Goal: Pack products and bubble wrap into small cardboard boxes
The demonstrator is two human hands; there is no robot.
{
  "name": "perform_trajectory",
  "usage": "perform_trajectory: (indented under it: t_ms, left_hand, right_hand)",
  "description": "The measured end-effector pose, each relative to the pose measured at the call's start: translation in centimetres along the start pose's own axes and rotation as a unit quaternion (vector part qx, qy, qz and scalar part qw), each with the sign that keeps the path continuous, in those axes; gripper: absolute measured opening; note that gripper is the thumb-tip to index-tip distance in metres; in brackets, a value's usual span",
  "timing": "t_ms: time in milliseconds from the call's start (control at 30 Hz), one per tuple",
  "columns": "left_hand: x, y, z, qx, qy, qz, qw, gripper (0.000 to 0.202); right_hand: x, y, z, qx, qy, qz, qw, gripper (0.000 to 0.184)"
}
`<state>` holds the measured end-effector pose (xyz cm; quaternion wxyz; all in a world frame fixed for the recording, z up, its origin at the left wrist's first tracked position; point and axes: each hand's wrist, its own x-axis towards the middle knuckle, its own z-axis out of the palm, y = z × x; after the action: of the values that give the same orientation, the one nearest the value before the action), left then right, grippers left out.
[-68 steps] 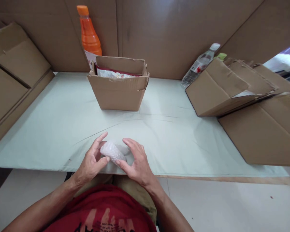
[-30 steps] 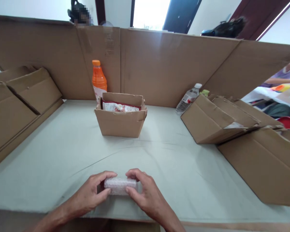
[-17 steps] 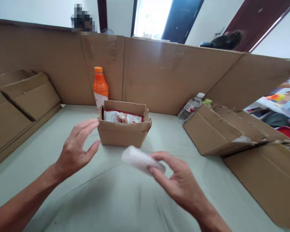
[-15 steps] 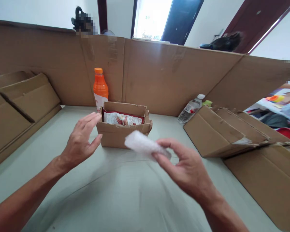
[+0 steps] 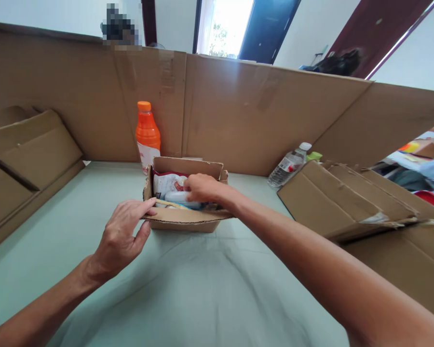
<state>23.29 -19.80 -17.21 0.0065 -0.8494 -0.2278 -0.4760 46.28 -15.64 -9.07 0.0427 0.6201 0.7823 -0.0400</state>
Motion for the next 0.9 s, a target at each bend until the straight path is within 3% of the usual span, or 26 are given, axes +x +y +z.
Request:
perform_trajectory:
  t_ms: [133,300,367,433,467,533,567,667,767,833,900]
  left_hand:
    - [0.3,-0.2,0.2,-0.015,0.006,-0.003,1.000,0.055]
    - [0.8,-0.6,0.6,-0.012,0.030,-0.023,0.999,0.052]
    - [0.7,-1.0,0.5,-0.004,0.059,-0.044,0.997,0.053]
    - [0.2,-1.6,0.2,-0.005,0.088,-0.074,0.993,0.057]
    - [-0.2,-1.9,0.0,-0.012,0.099,-0.096,0.990,0.059]
    - [-1.1,-2.5,-0.1,-0.045,0.108,-0.158,0.980,0.062]
    - [-1.6,-2.8,0.0,-0.076,0.103,-0.197,0.972,0.064]
    - [-2.7,-3.5,1.2,-0.207,0.057,-0.311,0.926,0.071]
    - [-2.6,-4.3,3.3,-0.327,0.000,-0.389,0.861,0.066]
    - [-1.8,-4.6,4.5,-0.372,-0.004,-0.413,0.832,0.061]
    - [-0.9,-4.3,5.6,-0.389,0.009,-0.419,0.820,0.058]
  right_hand:
    - [0.3,-1.7,0.5,-0.108,0.006,-0.004,0.994,0.011]
    - [0.7,-1.5,-0.5,-0.033,-0.053,-0.023,0.998,0.006]
    - [-0.9,-0.1,-1.5,0.035,0.009,-0.029,0.999,0.007]
    - [-4.2,2.0,-2.0,0.112,0.146,0.019,0.983,0.013]
    - [-6.2,3.2,-1.9,0.144,0.233,0.069,0.959,0.017]
    - [-10.6,5.4,-0.4,0.187,0.345,0.161,0.906,0.032]
    - [-12.5,6.2,0.9,0.204,0.383,0.192,0.880,0.031]
    - [-15.0,6.6,6.4,0.288,0.323,0.180,0.883,0.037]
    - [-12.5,4.5,10.8,0.356,0.256,0.154,0.885,0.056]
    - [-9.8,3.2,11.6,0.379,0.250,0.170,0.874,0.049]
    - [-8.6,2.6,11.2,0.378,0.260,0.197,0.866,0.040]
